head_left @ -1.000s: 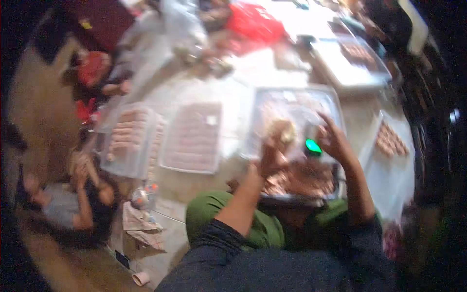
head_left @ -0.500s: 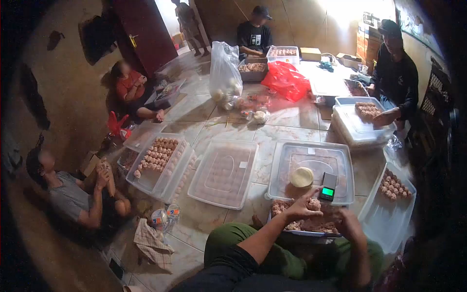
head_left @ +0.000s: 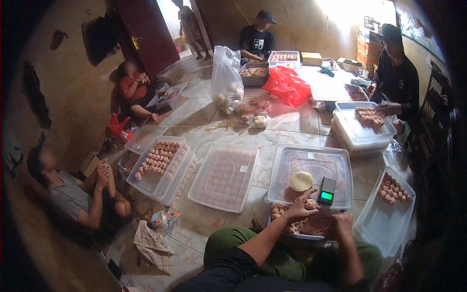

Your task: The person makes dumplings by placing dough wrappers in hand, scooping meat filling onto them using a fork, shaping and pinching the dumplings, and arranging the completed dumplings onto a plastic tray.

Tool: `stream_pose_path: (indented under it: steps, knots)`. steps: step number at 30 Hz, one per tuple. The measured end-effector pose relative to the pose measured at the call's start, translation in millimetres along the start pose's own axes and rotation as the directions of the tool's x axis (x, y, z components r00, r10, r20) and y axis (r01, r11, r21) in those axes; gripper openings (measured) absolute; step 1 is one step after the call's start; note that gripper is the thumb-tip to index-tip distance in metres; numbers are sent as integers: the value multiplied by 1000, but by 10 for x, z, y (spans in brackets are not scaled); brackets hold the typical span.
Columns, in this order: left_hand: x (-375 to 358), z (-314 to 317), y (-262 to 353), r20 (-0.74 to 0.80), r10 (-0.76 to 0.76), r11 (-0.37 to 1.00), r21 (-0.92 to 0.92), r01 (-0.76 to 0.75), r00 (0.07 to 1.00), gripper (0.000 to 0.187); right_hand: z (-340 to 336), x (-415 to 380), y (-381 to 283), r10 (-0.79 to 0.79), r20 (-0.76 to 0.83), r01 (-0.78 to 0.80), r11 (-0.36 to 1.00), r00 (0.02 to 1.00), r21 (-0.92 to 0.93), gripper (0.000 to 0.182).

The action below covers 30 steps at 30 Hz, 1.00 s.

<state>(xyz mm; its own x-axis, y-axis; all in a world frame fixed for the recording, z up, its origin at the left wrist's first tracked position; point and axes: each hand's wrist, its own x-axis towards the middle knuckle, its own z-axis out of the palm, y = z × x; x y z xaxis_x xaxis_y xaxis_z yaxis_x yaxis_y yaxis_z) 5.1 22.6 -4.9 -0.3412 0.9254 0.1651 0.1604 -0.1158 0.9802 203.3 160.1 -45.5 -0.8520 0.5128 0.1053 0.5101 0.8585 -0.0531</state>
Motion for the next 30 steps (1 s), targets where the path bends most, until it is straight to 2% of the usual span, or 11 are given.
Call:
stream_pose_path:
  steps: [3, 5, 7, 9, 13, 18, 20, 22, 25, 28, 30]
  knots:
    - [-7, -8, 6, -9, 20, 996, 90, -19, 1000, 81, -7, 20, -22, -9, -9, 9, 1000, 1000, 6, 26]
    - [17, -5, -90, -50, 240, 928, 306, -213, 970, 81, 64, 24, 0, -12, -3, 12, 1000, 1000, -1, 30]
    - [10, 0, -81, -56, 311, 883, 386, -267, 949, 82, 265, 48, 71, -8, 2, 8, 1000, 1000, -13, 35]
    - [-6, 10, -22, -62, 242, 919, 335, -208, 968, 84, 368, 56, 113, -14, 0, 14, 1000, 1000, -10, 36]
    - [-19, 16, 49, -62, 6, 999, 49, -3, 998, 87, 365, 50, 76, -35, 10, 35, 999, 999, 17, 28]
    - [-19, 24, -40, -124, 89, 990, 122, -74, 988, 98, 190, 50, -53, -35, 1, 35, 999, 999, 11, 10]
    - [-46, 7, 191, -103, 14, 984, 179, 4, 995, 103, -231, 28, -256, -22, -26, 22, 1000, 999, 1, 10]
    - [-54, 6, 216, -49, -12, 990, 143, 19, 999, 104, 189, 55, -140, -6, -40, 8, 998, 999, 65, 13]
    - [-42, 12, 146, -21, 123, 989, 83, -121, 992, 101, 306, 52, -175, -81, -10, 82, 991, 997, 103, 15]
    - [-67, 54, 201, -118, 328, 928, 229, -295, 937, 94, -50, 65, -362, -140, 81, 125, 979, 987, 162, 14]
    - [-73, 63, 200, -140, 329, 933, 199, -299, 934, 92, -222, 77, -400, -165, 83, 149, 974, 983, 169, 11]
